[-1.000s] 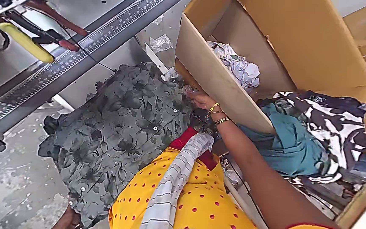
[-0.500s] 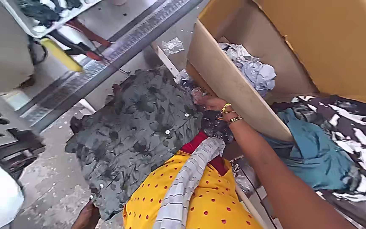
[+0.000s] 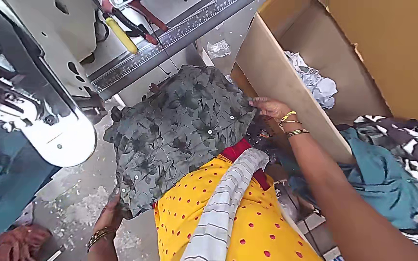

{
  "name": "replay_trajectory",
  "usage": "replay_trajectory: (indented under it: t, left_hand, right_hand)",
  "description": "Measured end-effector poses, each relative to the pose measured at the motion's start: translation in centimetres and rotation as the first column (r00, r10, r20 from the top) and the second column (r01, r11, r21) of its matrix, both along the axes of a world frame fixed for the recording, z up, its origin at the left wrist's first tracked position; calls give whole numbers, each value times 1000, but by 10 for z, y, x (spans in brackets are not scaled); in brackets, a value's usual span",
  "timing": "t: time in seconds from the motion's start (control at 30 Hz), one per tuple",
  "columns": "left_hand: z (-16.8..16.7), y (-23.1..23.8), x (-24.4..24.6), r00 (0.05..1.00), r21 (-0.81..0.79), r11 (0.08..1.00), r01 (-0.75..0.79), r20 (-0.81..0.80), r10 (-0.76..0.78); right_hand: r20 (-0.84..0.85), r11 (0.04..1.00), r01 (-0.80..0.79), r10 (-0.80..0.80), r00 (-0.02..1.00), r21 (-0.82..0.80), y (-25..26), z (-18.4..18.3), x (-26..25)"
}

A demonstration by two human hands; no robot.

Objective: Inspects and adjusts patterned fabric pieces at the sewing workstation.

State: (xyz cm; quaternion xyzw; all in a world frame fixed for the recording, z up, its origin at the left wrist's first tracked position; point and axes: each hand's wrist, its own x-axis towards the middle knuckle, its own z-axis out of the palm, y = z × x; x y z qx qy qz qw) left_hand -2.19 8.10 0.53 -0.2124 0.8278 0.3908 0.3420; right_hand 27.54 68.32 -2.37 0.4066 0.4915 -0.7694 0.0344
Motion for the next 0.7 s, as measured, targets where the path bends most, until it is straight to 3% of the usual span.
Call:
replay_trajectory:
  t: [0.17, 0.43, 0.6, 0.7]
  left_hand:
    - [11, -4, -13, 982, 90, 995, -38, -179, 54]
    - [32, -12, -17, 965, 133, 991, -29, -254, 63]
    - [39, -7, -8, 960, 90, 996, -24, -276, 48]
    - [59, 7, -5, 922, 87, 995, -43, -380, 73]
  right_hand:
    - [-7, 992, 42, -42, 999, 116, 5, 35, -5]
    - [86, 986, -149, 142, 986, 79, 10, 39, -18]
    - [186, 936, -145, 88, 979, 322, 6, 63, 0]
    - [76, 927, -26, -3, 997, 374, 17, 83, -13]
